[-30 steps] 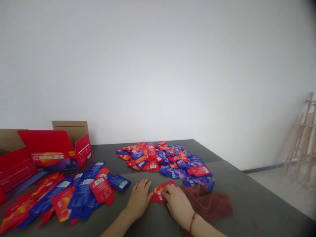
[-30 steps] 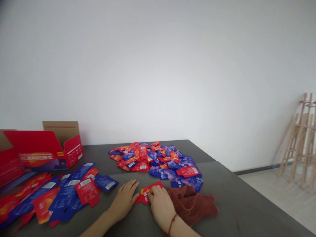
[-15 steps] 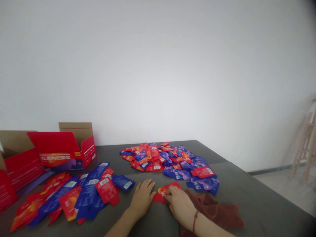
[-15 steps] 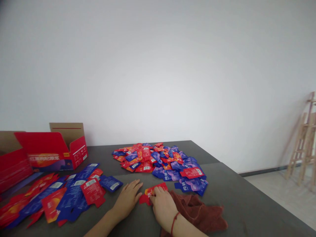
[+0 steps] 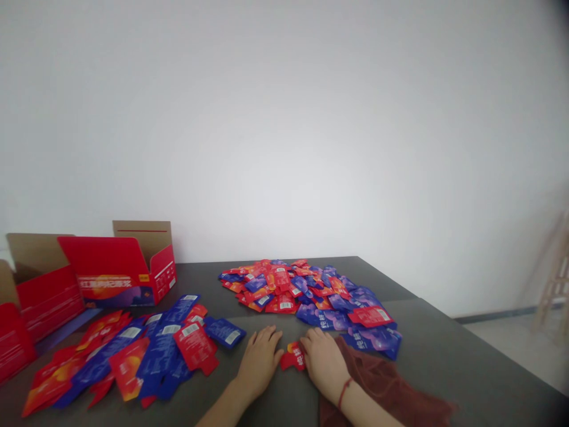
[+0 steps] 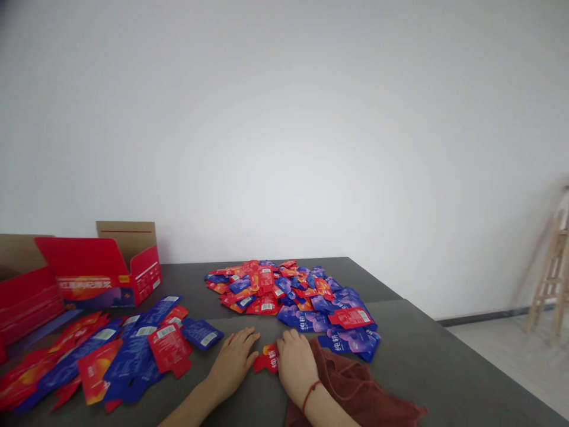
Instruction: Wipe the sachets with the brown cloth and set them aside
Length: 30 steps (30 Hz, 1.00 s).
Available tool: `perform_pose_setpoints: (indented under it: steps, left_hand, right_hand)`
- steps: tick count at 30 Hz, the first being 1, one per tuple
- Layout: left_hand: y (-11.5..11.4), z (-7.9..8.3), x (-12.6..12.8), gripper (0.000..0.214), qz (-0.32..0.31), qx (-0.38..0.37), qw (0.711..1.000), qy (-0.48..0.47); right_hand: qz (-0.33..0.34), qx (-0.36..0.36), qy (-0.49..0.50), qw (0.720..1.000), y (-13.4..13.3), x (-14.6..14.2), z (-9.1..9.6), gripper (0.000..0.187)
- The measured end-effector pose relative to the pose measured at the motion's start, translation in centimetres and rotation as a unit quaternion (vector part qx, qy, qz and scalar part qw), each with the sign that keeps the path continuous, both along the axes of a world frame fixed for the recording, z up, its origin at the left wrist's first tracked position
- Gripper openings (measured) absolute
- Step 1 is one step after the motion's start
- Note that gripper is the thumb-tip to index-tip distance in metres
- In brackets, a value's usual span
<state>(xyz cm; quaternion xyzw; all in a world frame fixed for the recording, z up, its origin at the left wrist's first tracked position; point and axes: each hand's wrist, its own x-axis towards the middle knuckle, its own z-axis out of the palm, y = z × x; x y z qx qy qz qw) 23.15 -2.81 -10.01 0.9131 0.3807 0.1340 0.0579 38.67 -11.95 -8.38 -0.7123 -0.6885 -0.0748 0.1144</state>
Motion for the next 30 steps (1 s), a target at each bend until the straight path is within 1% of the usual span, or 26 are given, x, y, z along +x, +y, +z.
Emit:
perform_pose_setpoints:
  steps: [4, 6, 8, 10, 12, 14, 18, 20, 22, 24, 25, 27, 28, 29, 30]
  left_hand:
    - [0.3, -0.3, 0.0, 0.042, -0.002, 0.011, 1.0, 0.007]
    - [0.3, -0.2, 0.1, 0.042, -0.001, 0.012, 1.0, 0.016]
    - [0.4, -0.1, 0.1, 0.042, 0.002, 0.009, 1.0, 0.026]
    - [0.3, 0.0, 0.1, 0.042, 0.004, 0.005, 1.0, 0.03]
    - [0.3, 0.1, 0.1, 0.042, 0.004, -0.001, 1.0, 0.03]
    - [0.2, 0.2, 0.1, 0.042, 0.004, -0.005, 1.0, 0.027]
    - [0.3, 0.0, 0.0, 0.042, 0.001, -0.009, 1.0, 0.013]
    - [0.5, -0.1, -0.1, 0.041, -0.001, -0.015, 1.0, -0.004]
    - [0.6, -0.1, -0.2, 0.04, -0.007, -0.022, 0.999, -0.036]
    - [0.4, 0.0, -0.3, 0.041, -0.037, -0.032, 0.995, -0.089]
    - [0.2, 0.1, -0.4, 0.041, -0.067, -0.038, 0.99, -0.117]
    - [-0.5, 0.3, -0.3, 0.041, -0.153, -0.056, 0.976, -0.145]
    - [-0.9, 0.3, -0.3, 0.041, -0.199, -0.065, 0.968, -0.14]
    - [-1.3, 0.4, -0.2, 0.042, -0.234, -0.073, 0.961, -0.125]
    - [-1.6, 0.4, -0.1, 0.043, -0.255, -0.078, 0.958, -0.107]
  right_hand:
    - [0.084, -0.018, 0.029, 0.996, 0.7, -1.4, -0.3, 0.024]
    - [0.095, -0.026, 0.033, 0.995, 1.0, -0.8, -0.2, 0.023]
    - [0.076, -0.024, 0.037, 0.996, 1.1, 0.8, -0.1, 0.024]
    - [0.028, -0.016, 0.041, 0.999, 0.9, 2.9, 0.1, 0.027]
    - [-0.019, -0.01, 0.041, 0.999, 0.3, 4.7, 0.1, 0.03]
    - [-0.042, -0.011, 0.04, 0.998, -0.7, 5.4, -0.1, 0.031]
    - [-0.045, -0.015, 0.019, 0.999, -3.5, 5.1, -0.8, 0.03]
    - [-0.031, -0.02, 0.028, 0.999, -4.4, 5.0, -0.6, 0.028]
    - [-0.018, -0.016, 0.07, 0.997, -4.6, 5.1, 0.1, 0.026]
    - [-0.018, 0.011, 0.126, 0.992, -3.9, 5.0, 0.9, 0.022]
    - [-0.022, 0.028, 0.148, 0.988, -3.3, 4.7, 1.2, 0.02]
    - [-0.011, 0.051, 0.176, 0.983, -2.4, 3.7, 1.5, 0.02]
    - [0.016, 0.051, 0.181, 0.982, -2.1, 3.2, 1.6, 0.023]
    - [0.055, 0.044, 0.182, 0.981, -2.1, 2.8, 1.6, 0.031]
    - [0.101, 0.034, 0.183, 0.977, -2.3, 2.6, 1.6, 0.042]
